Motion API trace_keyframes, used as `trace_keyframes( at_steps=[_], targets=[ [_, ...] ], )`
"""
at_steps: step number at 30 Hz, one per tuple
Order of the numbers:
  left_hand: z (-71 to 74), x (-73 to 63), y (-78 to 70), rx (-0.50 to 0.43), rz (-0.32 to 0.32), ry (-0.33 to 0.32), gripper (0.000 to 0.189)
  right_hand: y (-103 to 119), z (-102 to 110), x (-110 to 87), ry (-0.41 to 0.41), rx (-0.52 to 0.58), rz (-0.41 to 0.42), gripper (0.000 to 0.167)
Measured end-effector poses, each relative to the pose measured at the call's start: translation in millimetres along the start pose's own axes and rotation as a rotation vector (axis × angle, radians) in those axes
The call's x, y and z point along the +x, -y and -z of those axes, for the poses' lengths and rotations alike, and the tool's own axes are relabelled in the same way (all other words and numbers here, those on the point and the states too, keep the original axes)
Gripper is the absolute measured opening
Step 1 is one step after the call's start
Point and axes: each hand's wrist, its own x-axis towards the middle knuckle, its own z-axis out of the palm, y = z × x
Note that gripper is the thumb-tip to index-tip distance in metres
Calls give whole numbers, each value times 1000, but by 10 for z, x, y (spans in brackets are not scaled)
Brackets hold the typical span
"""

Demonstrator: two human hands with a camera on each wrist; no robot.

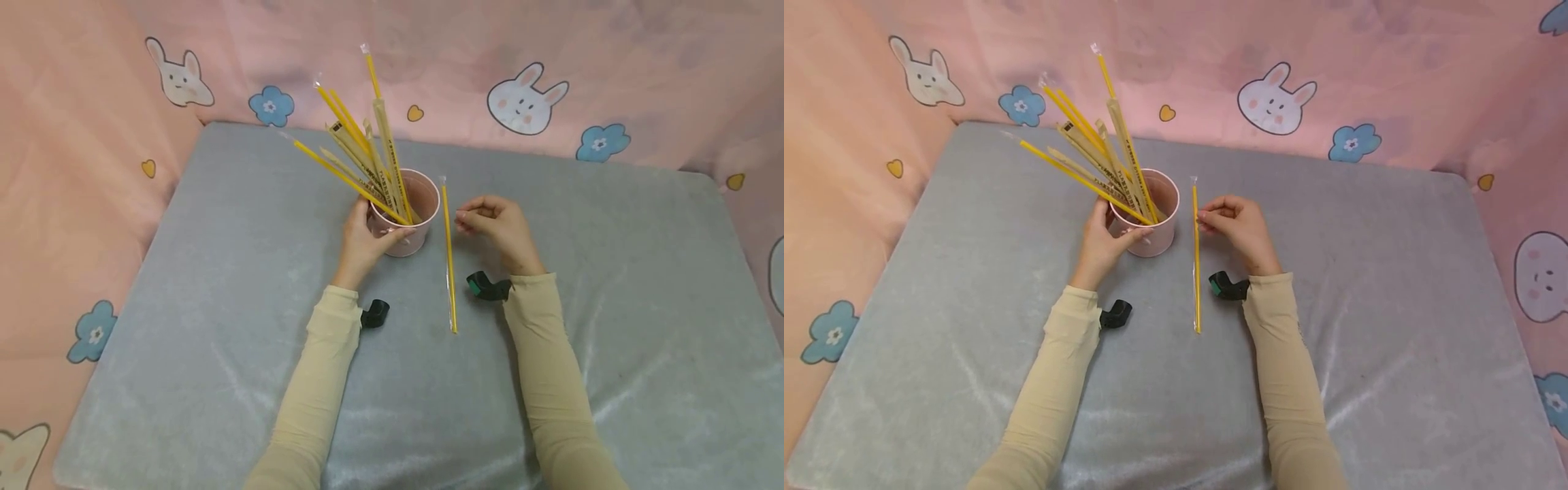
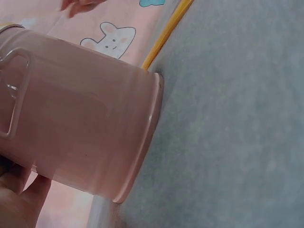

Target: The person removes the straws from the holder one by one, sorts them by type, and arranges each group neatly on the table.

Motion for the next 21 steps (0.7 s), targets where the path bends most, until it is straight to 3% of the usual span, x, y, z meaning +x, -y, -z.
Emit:
trace_keyframes(
  at_steps=[6,12,21],
  targets=[
    [-12,-12,2,1,5,6,72,236,-119,97,12,-15,83,12],
    [-12,-9,-2,-16,3,3,74,433,-249,220,-1,-99,130,15],
    [-3,-13,-12,-7,-10,4,74,547,-495,433,19,-77,187,14]
  ],
)
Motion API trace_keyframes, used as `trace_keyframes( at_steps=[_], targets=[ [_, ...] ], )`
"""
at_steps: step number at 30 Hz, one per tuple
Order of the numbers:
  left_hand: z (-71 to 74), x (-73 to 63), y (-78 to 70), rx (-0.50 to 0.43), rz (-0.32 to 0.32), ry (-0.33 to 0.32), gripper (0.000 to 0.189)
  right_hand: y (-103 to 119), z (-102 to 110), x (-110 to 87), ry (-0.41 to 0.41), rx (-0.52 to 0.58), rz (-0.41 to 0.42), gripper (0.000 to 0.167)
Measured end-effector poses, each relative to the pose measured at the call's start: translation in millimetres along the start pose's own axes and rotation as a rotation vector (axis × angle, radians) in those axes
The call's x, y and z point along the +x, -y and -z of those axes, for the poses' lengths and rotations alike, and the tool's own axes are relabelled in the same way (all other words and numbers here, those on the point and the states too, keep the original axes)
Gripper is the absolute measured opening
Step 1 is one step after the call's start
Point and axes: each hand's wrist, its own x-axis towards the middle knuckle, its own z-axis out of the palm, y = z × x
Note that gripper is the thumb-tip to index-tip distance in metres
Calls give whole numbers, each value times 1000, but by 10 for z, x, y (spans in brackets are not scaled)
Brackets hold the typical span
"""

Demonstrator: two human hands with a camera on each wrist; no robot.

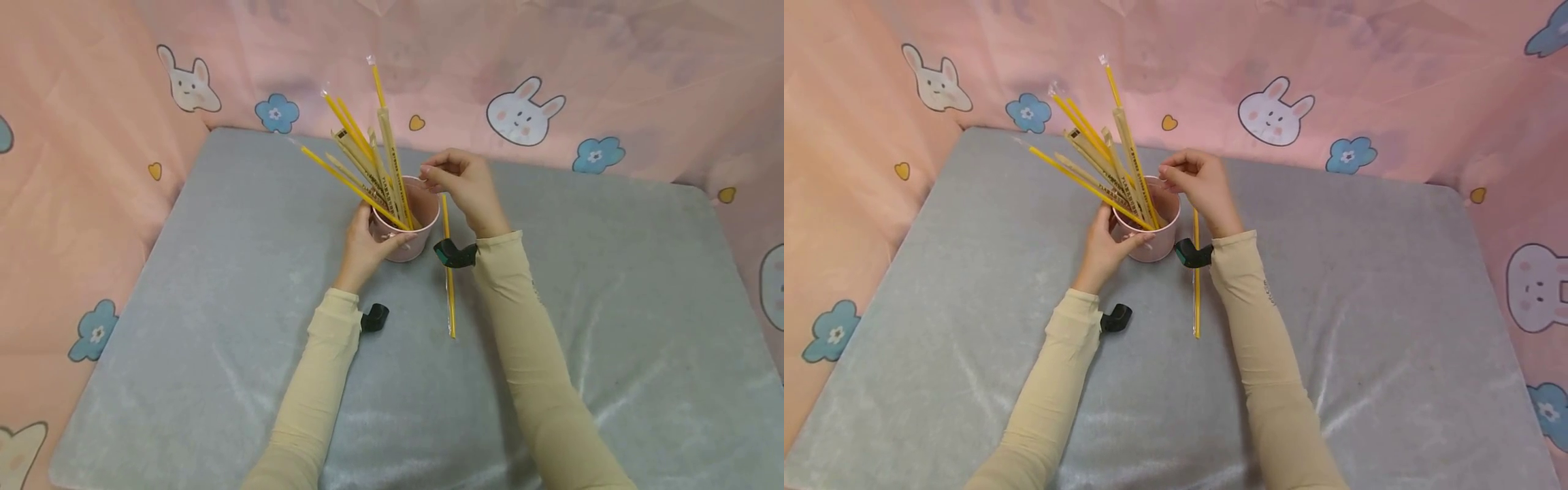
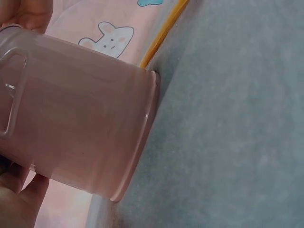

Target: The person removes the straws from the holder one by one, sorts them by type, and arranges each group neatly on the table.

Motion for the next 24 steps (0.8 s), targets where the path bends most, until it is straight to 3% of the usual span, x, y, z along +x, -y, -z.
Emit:
trace_keyframes(
  at_steps=[5,14,18,24],
  targets=[
    [-1,-3,16,4,-2,-5,73,17,-128,105,-12,-22,1,14],
    [-5,-2,21,31,1,-4,75,22,-254,167,-36,-186,19,14],
    [-7,1,19,37,-4,-10,75,34,-267,167,-22,-288,19,16],
    [-7,1,13,34,6,-16,75,44,-276,173,22,-352,6,19]
  ],
)
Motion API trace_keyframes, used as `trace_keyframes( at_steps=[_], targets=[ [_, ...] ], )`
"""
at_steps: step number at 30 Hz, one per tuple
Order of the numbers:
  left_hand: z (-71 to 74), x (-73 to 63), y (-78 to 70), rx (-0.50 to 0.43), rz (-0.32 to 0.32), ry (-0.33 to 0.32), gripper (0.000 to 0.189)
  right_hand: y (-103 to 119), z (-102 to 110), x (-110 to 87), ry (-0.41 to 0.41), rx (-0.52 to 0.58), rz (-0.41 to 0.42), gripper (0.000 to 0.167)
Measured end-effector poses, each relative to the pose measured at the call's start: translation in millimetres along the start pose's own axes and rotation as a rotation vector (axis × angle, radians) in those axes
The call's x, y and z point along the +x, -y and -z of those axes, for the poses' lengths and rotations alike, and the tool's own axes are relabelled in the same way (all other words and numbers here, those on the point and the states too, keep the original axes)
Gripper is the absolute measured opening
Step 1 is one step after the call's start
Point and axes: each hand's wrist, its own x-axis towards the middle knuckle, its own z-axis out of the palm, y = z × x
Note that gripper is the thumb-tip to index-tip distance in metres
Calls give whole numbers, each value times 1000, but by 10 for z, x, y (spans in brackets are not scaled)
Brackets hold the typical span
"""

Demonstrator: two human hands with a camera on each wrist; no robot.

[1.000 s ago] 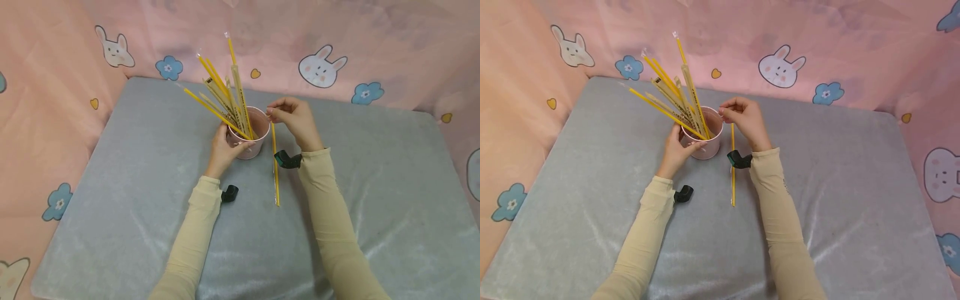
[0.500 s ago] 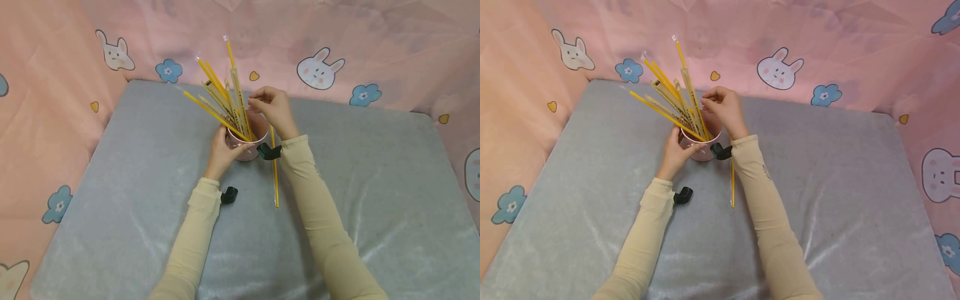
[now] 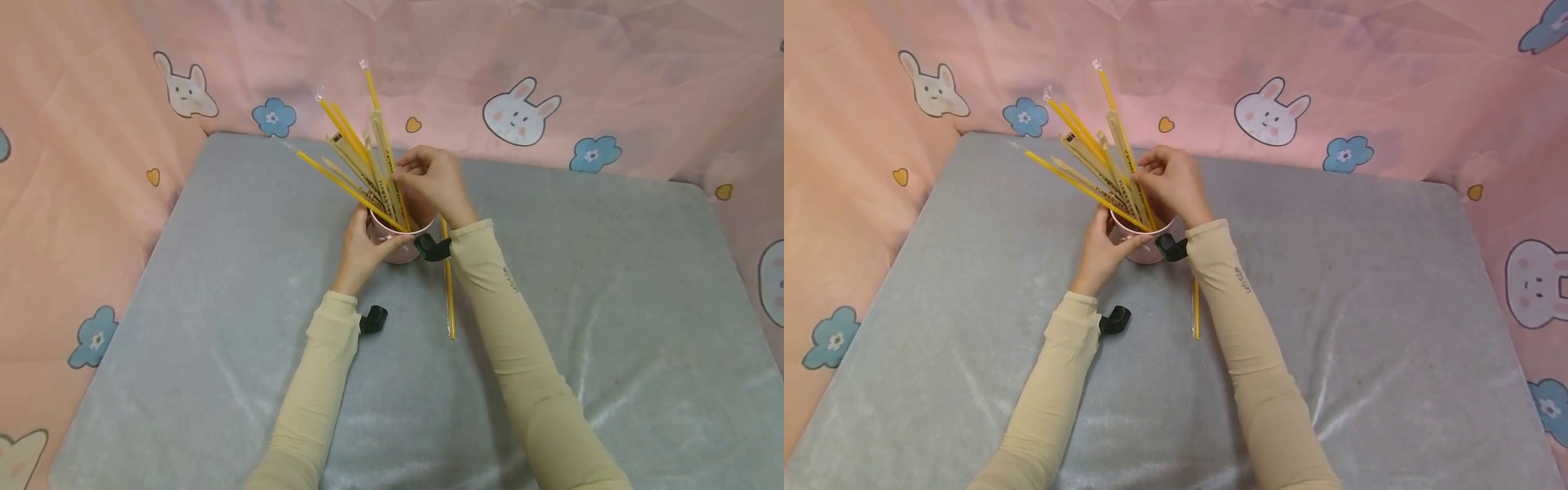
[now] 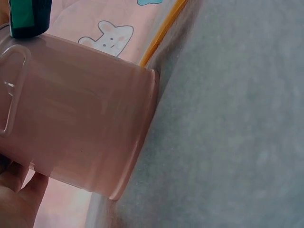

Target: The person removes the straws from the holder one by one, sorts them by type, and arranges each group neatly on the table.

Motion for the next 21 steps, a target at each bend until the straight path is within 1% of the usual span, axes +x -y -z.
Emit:
trace_keyframes(
  at_steps=[6,11,16,21],
  targets=[
    [3,0,-19,-6,10,1,77,-3,-9,24,18,-35,7,21],
    [6,0,-26,2,13,7,76,-34,-9,28,21,-5,13,16],
    [6,-6,-37,2,19,14,76,-72,4,-5,19,115,13,13],
    [6,-6,-36,2,26,18,75,-83,40,-65,5,272,18,10]
  ],
)
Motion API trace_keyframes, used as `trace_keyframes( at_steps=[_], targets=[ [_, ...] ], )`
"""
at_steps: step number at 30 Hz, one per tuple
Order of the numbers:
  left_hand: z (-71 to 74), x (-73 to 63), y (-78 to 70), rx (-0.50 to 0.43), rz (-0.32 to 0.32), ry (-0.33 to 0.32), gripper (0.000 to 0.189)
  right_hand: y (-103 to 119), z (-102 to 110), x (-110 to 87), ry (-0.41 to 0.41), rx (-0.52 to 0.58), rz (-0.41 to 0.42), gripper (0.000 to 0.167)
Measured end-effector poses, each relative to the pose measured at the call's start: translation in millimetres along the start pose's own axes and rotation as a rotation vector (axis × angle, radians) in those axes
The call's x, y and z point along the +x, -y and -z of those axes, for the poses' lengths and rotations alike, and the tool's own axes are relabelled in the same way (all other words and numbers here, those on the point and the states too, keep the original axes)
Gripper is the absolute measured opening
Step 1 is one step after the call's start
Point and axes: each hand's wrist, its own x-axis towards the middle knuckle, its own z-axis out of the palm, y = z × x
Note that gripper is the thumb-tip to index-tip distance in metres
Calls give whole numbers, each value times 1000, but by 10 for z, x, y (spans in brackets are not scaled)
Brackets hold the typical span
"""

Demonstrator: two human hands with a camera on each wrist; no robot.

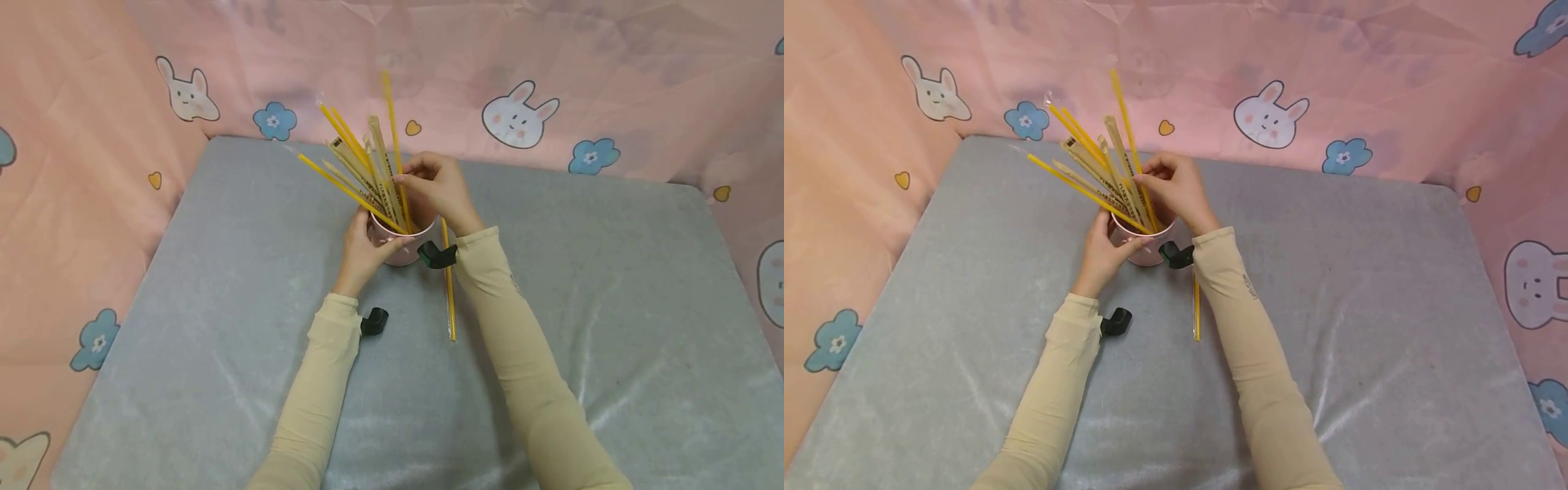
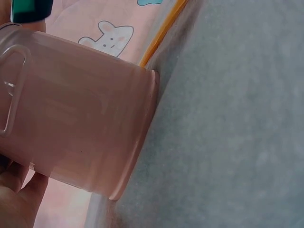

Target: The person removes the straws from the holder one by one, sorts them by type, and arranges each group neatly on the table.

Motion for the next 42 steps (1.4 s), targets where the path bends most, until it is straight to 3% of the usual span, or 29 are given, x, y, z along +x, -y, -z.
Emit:
trace_keyframes(
  at_steps=[4,8,16,25,29,35,42],
  targets=[
    [-4,3,9,-1,-2,0,75,14,36,-63,-21,94,19,6],
    [-6,4,15,7,-4,-3,75,6,88,-151,-56,99,46,5],
    [11,5,20,6,-9,-13,76,6,202,-368,-217,139,127,5],
    [9,8,33,-1,5,-3,76,-56,309,-585,-321,240,139,6],
    [-1,2,38,-25,-5,1,72,-82,341,-654,-343,264,134,6],
    [-31,4,68,-56,-33,-9,69,-31,417,-713,-382,319,195,3],
    [-48,2,69,-48,-6,-23,71,67,498,-791,-418,395,238,6]
  ],
)
